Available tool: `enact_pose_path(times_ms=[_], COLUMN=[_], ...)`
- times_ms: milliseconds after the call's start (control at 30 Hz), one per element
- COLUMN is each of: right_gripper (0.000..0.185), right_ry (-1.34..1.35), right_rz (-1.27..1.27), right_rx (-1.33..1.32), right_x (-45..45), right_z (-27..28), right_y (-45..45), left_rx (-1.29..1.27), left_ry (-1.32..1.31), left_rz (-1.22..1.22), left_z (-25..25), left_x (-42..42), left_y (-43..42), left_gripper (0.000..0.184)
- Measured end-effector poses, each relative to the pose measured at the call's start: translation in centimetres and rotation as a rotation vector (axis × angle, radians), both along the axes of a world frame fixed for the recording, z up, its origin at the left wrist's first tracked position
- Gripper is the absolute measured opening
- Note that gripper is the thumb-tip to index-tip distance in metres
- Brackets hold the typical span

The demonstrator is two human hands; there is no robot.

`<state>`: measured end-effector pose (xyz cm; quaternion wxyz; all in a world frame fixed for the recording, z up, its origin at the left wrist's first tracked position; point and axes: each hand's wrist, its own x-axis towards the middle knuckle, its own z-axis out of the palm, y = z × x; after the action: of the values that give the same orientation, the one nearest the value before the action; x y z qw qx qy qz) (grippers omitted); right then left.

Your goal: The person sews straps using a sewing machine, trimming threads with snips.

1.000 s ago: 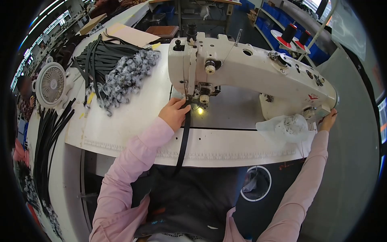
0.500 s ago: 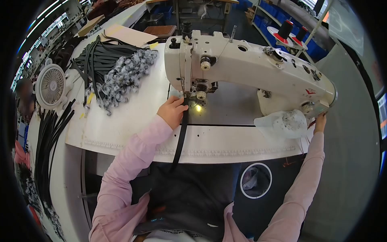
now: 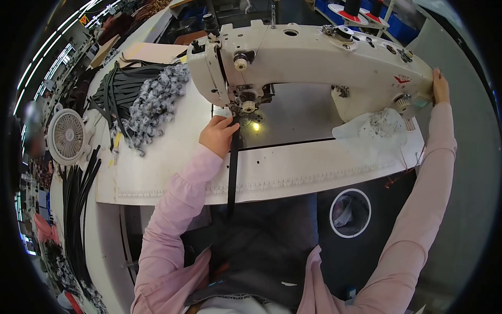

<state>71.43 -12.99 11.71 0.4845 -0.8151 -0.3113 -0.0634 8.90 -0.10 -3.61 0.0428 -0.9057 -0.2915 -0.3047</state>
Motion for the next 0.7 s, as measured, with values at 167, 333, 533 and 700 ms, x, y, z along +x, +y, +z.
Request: enact_pose_path(times_ms=[167,333,533,700], right_gripper=[0.057,0.059,0.06,0.057], right_ry=[-0.416,-0.244,-0.25,-0.593], right_rz=[0.057,-0.21,-0.217,-0.201], right_rx=[-0.267,-0.363,-0.311,-0.542], right_x=[3.7,8.4,5.6,9.4], right_z=[0.7,-1.2,-1.1,-0.6], right_y=[-0.2,-0.6,-0.7,-0.6], left_rx=[-0.039,-0.057,-0.064,-0.024], left_ry=[-0.009,0.012,0.016,0.006], left_rz=[0.014,0.02,0.011,-0.001], left_z=[0.7,0.6,0.5,-0.3], left_x=[0.2,0.2,0.1,0.0], left_y=[-0.2,0.0,0.0,0.6], left_gripper=[0.027,0.029,0.032,0.031])
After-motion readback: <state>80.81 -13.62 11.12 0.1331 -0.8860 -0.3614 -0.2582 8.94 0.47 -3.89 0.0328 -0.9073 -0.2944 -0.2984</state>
